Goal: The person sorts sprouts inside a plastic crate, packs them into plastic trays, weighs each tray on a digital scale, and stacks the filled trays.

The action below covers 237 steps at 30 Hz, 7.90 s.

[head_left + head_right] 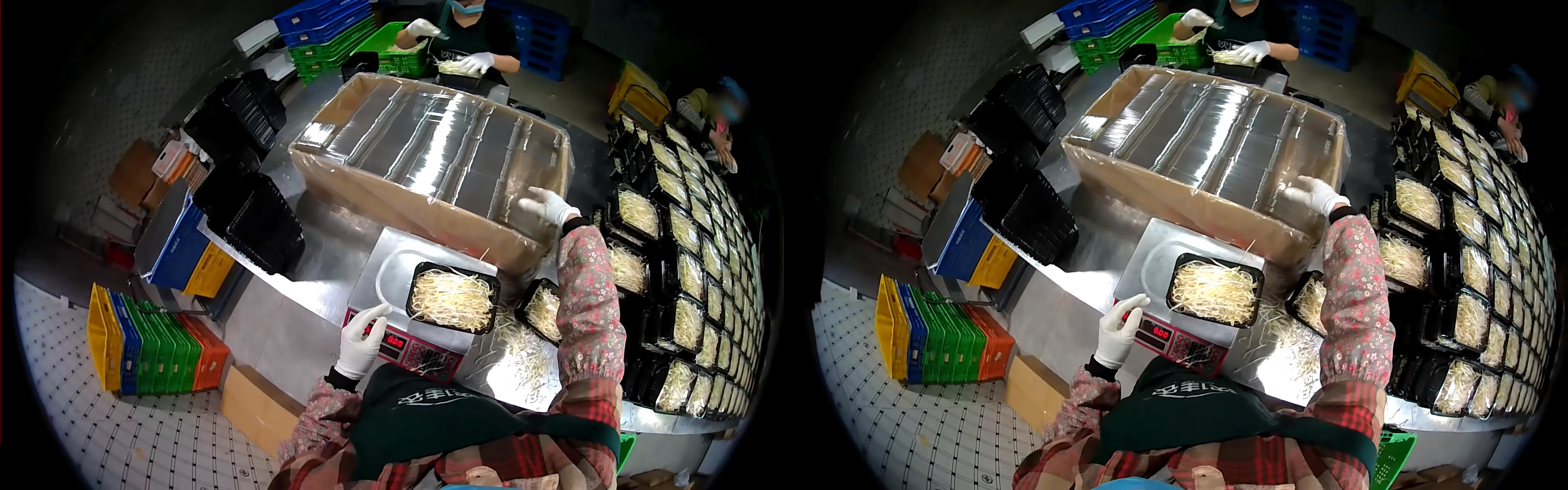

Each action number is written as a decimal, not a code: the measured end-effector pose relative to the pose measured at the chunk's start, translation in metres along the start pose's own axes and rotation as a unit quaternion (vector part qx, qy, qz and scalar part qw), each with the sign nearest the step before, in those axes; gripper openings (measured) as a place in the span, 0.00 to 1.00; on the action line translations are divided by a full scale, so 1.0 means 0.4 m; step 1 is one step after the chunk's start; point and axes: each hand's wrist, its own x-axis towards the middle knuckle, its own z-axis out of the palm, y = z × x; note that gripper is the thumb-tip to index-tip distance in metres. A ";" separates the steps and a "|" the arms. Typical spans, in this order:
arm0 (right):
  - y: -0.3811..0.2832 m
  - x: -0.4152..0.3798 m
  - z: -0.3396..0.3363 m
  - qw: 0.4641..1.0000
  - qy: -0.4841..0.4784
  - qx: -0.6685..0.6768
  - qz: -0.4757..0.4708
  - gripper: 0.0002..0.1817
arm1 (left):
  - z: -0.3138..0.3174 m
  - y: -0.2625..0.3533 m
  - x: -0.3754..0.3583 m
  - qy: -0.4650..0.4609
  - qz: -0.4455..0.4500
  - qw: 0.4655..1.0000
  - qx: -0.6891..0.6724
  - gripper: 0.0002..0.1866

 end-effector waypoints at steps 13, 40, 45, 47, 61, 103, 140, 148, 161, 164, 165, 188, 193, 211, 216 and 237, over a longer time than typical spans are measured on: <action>0.079 0.023 -0.018 0.970 0.202 0.021 -0.136 0.09 | 0.000 0.023 0.003 0.032 -0.035 0.987 -0.155 0.17; -0.310 -0.633 0.278 0.799 0.295 -0.192 -0.487 0.26 | 0.059 0.174 0.153 -0.285 -0.022 0.946 -0.156 0.19; -0.197 -0.641 0.352 0.935 0.134 -0.103 -0.312 0.18 | 0.042 0.153 0.107 -0.408 0.006 0.911 -0.059 0.14; -0.129 -0.618 0.403 0.936 0.155 -0.085 -0.306 0.15 | 0.031 0.075 0.133 -0.345 -0.018 0.937 -0.049 0.11; -0.014 -0.375 0.462 0.963 0.232 -0.123 -0.068 0.18 | 0.196 -0.185 0.305 -0.069 0.088 0.989 0.095 0.10; -0.002 -0.516 0.530 0.941 0.055 0.316 0.105 0.15 | 0.124 -0.110 0.045 -0.073 -0.340 0.868 -0.353 0.13; 0.320 -0.515 -0.050 0.552 0.641 0.530 -0.061 0.12 | 0.214 -0.029 0.017 -0.157 -0.249 0.906 -0.305 0.13; 0.420 -0.494 -0.080 0.483 0.651 0.585 0.015 0.14 | 0.217 -0.032 0.039 -0.124 -0.177 0.939 -0.269 0.08; 0.424 -0.932 0.445 0.546 0.615 0.566 0.053 0.14 | 0.417 -0.155 0.223 -0.304 0.279 0.852 0.323 0.38; 0.435 -1.134 0.616 0.516 0.680 0.512 0.099 0.17 | 0.469 -0.115 0.067 -0.447 0.435 0.750 0.221 0.35; 0.420 -1.207 0.665 0.501 0.698 0.500 0.107 0.17 | 0.479 -0.081 0.026 -0.494 0.434 0.735 0.162 0.35; 0.922 -1.779 1.004 0.699 0.359 0.204 0.585 0.58 | 1.227 0.135 -0.729 -0.806 0.084 0.573 0.120 0.37; 0.966 -1.590 0.918 0.719 0.265 0.165 0.621 0.69 | 1.432 -0.099 -0.805 -0.742 0.014 0.594 0.310 0.38; 1.029 -1.514 0.941 0.718 0.404 0.182 0.537 0.45 | 1.501 -0.292 -0.780 -0.680 -0.058 0.656 0.324 0.28; 0.890 -1.874 0.823 0.653 0.531 0.421 0.339 0.40 | 1.510 -0.281 -0.796 -0.717 -0.070 0.665 0.198 0.20; 0.798 -1.888 1.146 0.833 0.209 0.237 0.455 0.45 | 1.327 -0.096 -1.058 -0.812 0.535 0.163 0.166 0.31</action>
